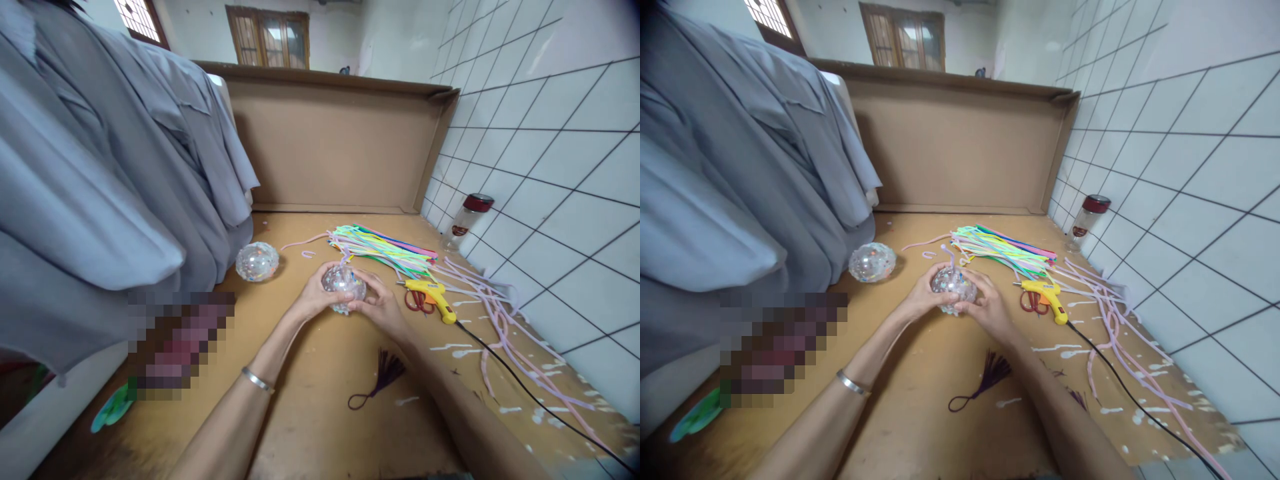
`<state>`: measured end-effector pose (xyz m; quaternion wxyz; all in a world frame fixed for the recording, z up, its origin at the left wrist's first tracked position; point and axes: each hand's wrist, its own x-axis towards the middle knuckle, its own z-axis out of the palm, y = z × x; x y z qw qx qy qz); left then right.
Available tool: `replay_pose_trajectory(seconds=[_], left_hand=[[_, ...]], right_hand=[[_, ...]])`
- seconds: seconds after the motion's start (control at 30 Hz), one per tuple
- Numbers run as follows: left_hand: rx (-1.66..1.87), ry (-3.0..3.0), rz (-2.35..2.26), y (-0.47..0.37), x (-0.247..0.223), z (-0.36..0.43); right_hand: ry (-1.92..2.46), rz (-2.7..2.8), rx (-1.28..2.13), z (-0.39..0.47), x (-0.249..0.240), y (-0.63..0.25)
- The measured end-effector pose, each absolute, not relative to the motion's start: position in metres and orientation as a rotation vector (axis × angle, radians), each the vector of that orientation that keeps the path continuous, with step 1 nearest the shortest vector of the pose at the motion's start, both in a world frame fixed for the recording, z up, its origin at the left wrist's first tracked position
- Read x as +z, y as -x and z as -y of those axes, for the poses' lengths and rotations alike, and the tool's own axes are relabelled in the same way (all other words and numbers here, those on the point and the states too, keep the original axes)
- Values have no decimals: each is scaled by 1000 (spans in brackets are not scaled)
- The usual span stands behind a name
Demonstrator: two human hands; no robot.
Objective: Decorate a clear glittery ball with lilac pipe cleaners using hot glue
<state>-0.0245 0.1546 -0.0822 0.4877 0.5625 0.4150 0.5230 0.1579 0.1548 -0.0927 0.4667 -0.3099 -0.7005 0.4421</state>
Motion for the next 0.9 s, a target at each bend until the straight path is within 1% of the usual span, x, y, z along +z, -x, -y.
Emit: replay_pose_trajectory(seconds=[0.43, 0.73, 0.9], left_hand=[[1279, -1351, -973, 18, -82, -153], [1355, -1310, -896, 16, -85, -154], [1366, -1339, -949, 14, -85, -154]], right_hand=[[775, 1632, 1089, -155, -100, -153], [748, 1703, 977, -153, -98, -152], [769, 1748, 908, -152, -98, -152]])
